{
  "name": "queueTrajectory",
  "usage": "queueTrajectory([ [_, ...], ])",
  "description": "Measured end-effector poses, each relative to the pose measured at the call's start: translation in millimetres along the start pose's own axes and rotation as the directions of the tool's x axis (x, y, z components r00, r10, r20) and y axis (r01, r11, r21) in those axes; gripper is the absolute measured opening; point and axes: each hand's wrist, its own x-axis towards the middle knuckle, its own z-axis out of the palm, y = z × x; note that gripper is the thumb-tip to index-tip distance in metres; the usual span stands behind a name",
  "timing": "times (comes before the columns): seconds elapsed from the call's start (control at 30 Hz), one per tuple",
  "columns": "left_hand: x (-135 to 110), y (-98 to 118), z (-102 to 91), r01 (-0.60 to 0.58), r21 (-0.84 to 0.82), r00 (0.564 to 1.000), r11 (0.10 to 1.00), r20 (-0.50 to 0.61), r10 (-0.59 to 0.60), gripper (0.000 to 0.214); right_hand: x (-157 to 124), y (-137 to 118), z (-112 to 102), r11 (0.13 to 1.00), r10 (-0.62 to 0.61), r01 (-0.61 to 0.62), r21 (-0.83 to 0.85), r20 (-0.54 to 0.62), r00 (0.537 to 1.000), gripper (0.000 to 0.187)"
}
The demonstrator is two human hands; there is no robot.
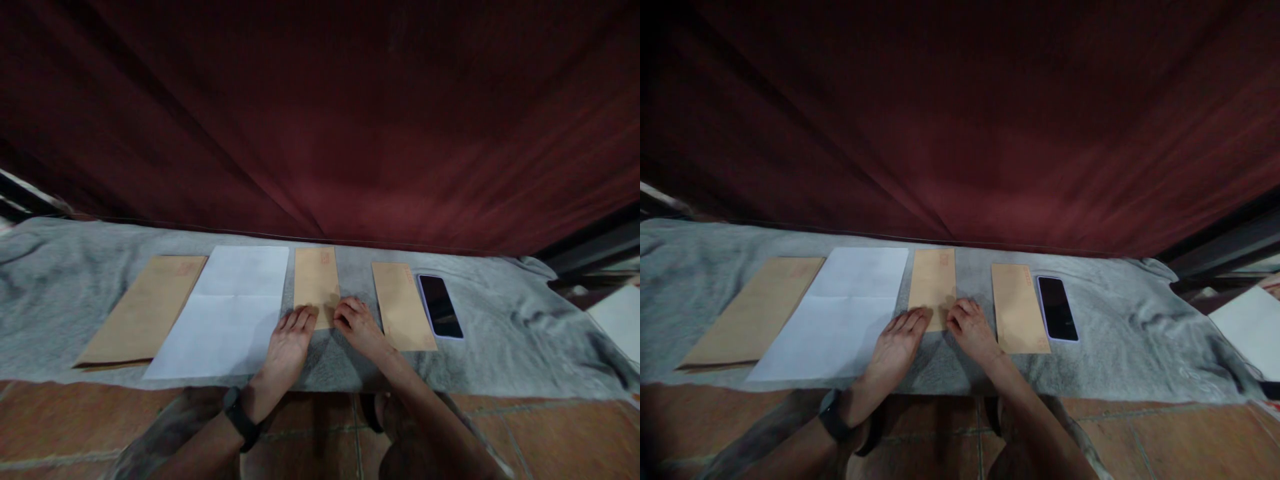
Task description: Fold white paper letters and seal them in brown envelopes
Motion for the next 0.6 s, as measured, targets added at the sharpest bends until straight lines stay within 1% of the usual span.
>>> queueTrajectory([
  [0.07, -1.4, 0.5, 2.5, -0.027, 0.01, 1.0, 1.0, -0.015, 0.027, 0.049, 0.1, 0.4, 0.0, 1.0, -0.002, 0.002, 0.01, 0.003, 1.0, 0.012],
  [0.13, -3.9, 4.5, 6.8, -0.086, 0.014, 0.995, 0.996, -0.044, 0.086, 0.05, 0.1, 0.7, -0.2, 1.0, -0.006, 0.006, 0.017, 0.006, 1.0, 0.014],
  [0.23, -10.2, 19.2, 14.2, -0.167, 0.014, 0.98, 0.986, -0.108, 0.167, 0.048, 0.2, 1.0, -0.2, 1.0, 0.001, -0.001, 0.017, 0.01, 1.0, 0.017],
  [0.3, -15.4, 31.8, 17.6, -0.168, -0.001, 0.979, 0.986, -0.121, 0.167, 0.046, 0.3, 1.3, 0.1, 1.0, 0.012, -0.012, 0.011, 0.018, 1.0, 0.017],
  [0.4, -22.4, 45.9, 19.1, -0.15, -0.034, 0.986, 0.988, -0.081, 0.147, 0.056, 0.5, 1.7, 0.6, 1.0, 0.017, -0.018, 0.002, 0.023, 1.0, 0.012],
  [0.47, -25.7, 49.7, 18.9, -0.139, -0.037, 0.989, 0.99, -0.051, 0.137, 0.063, 0.5, 1.9, 0.7, 1.0, 0.01, -0.01, -0.01, 0.022, 1.0, 0.01],
  [0.6, -29.5, 49.2, 20.1, -0.117, 0.0, 0.993, 0.993, -0.019, 0.117, 0.071, 0.1, -0.1, -1.2, 0.999, -0.001, 0.002, -0.051, 0.029, 1.0, 0.01],
])
